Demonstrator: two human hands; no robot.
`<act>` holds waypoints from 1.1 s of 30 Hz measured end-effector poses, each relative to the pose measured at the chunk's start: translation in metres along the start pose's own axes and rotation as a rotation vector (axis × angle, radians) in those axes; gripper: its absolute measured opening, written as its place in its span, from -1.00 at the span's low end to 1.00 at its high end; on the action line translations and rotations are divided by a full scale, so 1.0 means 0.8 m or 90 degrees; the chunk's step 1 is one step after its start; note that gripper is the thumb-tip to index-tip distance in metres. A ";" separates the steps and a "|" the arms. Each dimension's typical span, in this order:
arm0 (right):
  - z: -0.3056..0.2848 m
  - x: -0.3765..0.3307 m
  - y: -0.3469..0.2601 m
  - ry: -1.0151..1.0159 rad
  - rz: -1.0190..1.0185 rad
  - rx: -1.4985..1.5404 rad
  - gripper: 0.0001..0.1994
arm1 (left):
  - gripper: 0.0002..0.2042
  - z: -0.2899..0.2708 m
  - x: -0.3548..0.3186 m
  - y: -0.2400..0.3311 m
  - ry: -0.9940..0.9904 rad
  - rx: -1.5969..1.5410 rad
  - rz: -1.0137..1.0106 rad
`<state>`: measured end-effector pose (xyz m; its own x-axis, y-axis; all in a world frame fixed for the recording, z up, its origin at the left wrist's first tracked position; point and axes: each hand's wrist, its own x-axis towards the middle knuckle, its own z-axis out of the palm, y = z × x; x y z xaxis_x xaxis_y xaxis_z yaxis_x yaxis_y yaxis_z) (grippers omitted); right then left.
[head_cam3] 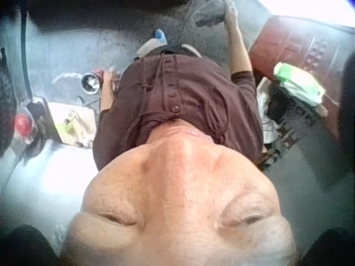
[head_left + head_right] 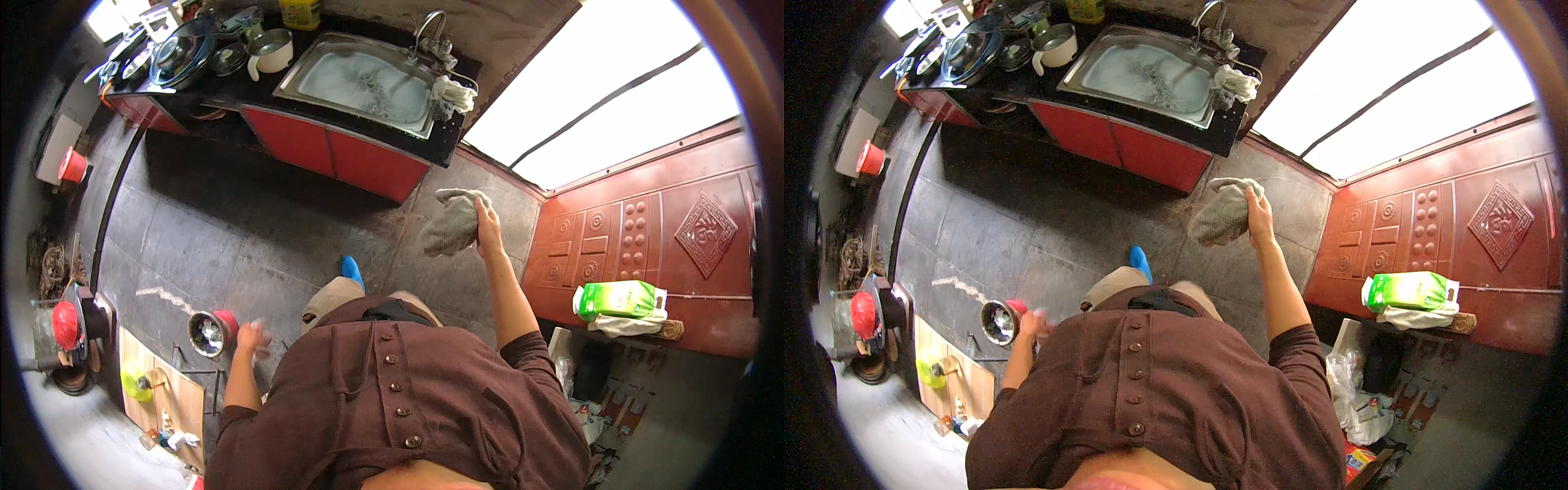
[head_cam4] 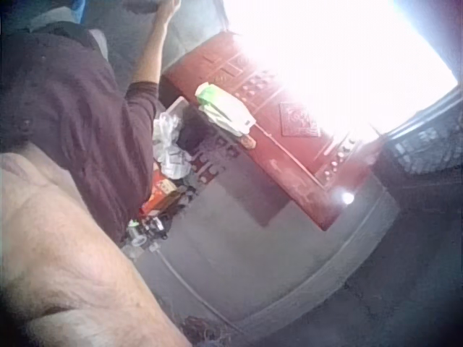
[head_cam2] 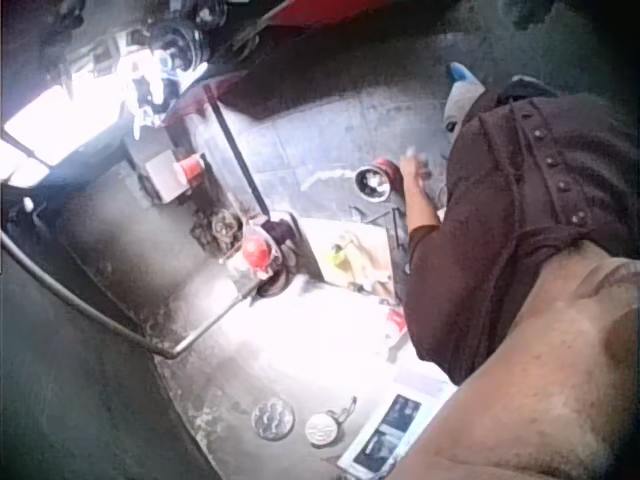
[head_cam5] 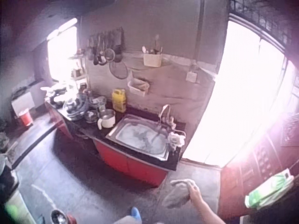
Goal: The person washes a cloth in the sink, then uses it to wipe the exterior of a white electric kettle and the surrounding countertop. They repeatedly rinse and wring the cloth, then continue wiping the kettle and nearby surfaces.
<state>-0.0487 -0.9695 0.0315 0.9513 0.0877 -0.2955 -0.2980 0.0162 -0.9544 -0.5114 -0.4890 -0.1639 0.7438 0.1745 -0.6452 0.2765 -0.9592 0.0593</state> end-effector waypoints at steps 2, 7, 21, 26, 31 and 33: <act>0.057 0.021 -0.042 -0.026 0.064 0.160 -0.59 | -0.75 -0.069 0.051 -0.023 0.126 -0.756 -0.018; 0.091 0.127 -0.056 0.039 0.126 0.380 -0.71 | -0.76 -0.359 0.171 0.068 0.341 -0.721 0.040; 0.019 0.432 0.095 0.142 0.117 -0.485 -0.52 | -0.82 -0.695 0.430 0.470 0.206 -0.603 0.530; 0.041 0.546 -0.018 0.085 -0.241 -0.670 -0.36 | -0.55 -0.568 0.528 0.494 0.295 0.054 0.562; 0.056 0.615 -0.046 0.010 -0.187 -0.866 -0.38 | -0.45 -0.614 0.522 0.494 0.215 0.023 0.601; 0.055 0.636 -0.061 -0.063 -0.071 -0.838 -0.55 | -0.44 -0.631 0.518 0.486 0.245 -0.077 0.630</act>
<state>0.4462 -0.8821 -0.0706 0.9392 0.2208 -0.2630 0.1323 -0.9394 -0.3163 0.2115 -0.6775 -0.0237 0.8069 -0.5905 0.0132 -0.5120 -0.6882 0.5141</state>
